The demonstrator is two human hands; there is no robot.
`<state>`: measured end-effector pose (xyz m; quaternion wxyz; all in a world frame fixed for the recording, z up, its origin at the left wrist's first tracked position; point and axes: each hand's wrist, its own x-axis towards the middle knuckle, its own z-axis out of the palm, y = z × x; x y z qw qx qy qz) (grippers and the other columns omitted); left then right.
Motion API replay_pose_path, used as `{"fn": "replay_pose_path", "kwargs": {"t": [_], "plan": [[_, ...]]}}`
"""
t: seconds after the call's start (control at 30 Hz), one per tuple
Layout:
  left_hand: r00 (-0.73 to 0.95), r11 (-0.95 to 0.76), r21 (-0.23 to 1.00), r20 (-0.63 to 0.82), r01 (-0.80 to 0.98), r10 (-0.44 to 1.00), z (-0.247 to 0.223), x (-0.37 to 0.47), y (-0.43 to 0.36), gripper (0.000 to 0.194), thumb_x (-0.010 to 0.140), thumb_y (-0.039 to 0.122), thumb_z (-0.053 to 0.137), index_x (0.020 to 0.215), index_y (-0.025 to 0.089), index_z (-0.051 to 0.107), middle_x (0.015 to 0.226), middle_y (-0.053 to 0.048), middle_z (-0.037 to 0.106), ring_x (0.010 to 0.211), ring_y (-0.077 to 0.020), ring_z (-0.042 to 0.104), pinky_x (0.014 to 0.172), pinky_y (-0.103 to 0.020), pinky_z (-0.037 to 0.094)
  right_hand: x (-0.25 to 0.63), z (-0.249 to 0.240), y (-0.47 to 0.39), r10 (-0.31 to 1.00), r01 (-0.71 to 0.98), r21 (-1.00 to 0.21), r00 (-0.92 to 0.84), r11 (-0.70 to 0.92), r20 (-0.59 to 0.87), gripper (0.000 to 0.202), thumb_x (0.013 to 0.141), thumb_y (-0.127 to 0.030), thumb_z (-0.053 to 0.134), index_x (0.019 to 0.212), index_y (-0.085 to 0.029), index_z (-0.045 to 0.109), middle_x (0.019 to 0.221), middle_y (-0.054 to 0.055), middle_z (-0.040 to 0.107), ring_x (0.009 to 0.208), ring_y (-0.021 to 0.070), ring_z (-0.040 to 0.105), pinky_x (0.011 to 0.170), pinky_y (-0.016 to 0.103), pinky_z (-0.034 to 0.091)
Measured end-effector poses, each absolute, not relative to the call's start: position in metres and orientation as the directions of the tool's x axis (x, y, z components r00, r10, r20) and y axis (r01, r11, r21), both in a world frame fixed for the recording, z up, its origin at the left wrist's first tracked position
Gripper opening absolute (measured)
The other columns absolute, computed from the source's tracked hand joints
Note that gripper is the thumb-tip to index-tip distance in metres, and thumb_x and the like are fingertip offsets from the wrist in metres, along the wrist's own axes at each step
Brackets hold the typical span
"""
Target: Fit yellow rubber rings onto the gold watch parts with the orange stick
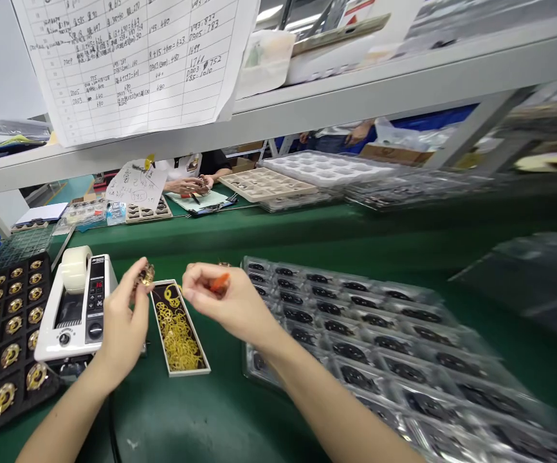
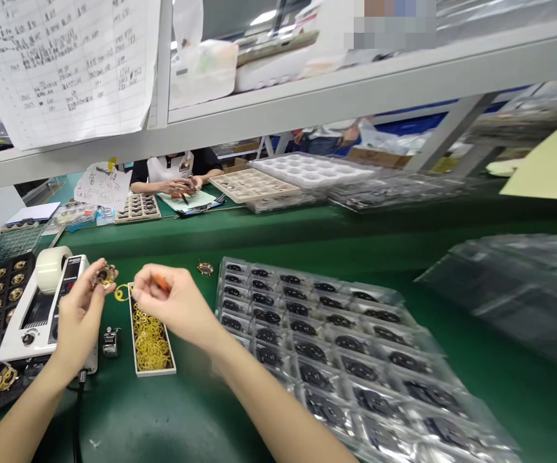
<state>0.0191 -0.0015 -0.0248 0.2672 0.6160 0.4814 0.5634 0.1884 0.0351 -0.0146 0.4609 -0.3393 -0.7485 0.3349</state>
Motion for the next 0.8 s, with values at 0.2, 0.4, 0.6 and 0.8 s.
{"fn": "replay_pose_path", "kwargs": {"t": [0.2, 0.4, 0.6, 0.8], "plan": [[-0.178, -0.357, 0.926, 0.375, 0.122, 0.910, -0.013, 0.013, 0.005, 0.038, 0.088, 0.028, 0.058, 0.125, 0.018, 0.060, 0.114, -0.008, 0.071, 0.102, -0.0229, 0.070, 0.094, -0.037, 0.055, 0.187, -0.037, 0.072, 0.911, 0.768, -0.523, -0.410, 0.369, 0.040, 0.017, 0.078, -0.018, 0.058, 0.062, -0.017, 0.057, 0.061, 0.000, 0.060, 0.057, 0.0136, 0.054, 0.052, 0.022, 0.033], [-0.155, -0.327, 0.944, 0.330, 0.044, 0.931, -0.003, 0.012, 0.003, 0.042, 0.083, 0.032, 0.066, 0.122, 0.016, 0.060, 0.108, -0.010, 0.072, 0.102, -0.0253, 0.070, 0.091, -0.038, 0.058, 0.235, -0.032, 0.096, 0.986, 0.931, -0.327, -0.143, 0.165, 0.089, 0.025, 0.091, -0.021, 0.044, 0.103, -0.021, 0.066, 0.108, 0.008, 0.071, 0.096, 0.0227, 0.066, 0.071, 0.026, 0.042], [-0.070, -0.276, 0.959, 0.271, -0.068, 0.960, -0.001, 0.007, 0.004, 0.042, 0.082, 0.030, 0.069, 0.120, 0.017, 0.061, 0.101, -0.009, 0.074, 0.099, -0.0253, 0.071, 0.093, -0.040, 0.057, 0.306, -0.051, 0.113, 0.989, 0.993, -0.090, -0.092, 0.082, -0.115, 0.016, 0.091, -0.027, 0.058, 0.092, -0.015, 0.068, 0.091, 0.008, 0.071, 0.083, 0.0188, 0.066, 0.074, 0.031, 0.050], [-0.022, -0.225, 0.973, 0.224, -0.047, 0.974, -0.006, 0.013, 0.005, 0.045, 0.081, 0.034, 0.069, 0.122, 0.016, 0.060, 0.101, -0.009, 0.074, 0.099, -0.0257, 0.070, 0.094, -0.042, 0.056, 0.319, -0.092, 0.114, 0.972, 0.991, 0.054, -0.106, 0.120, -0.210, 0.026, 0.094, -0.034, 0.058, 0.109, -0.013, 0.062, 0.108, 0.008, 0.065, 0.095, 0.0186, 0.064, 0.084, 0.039, 0.054]]}}
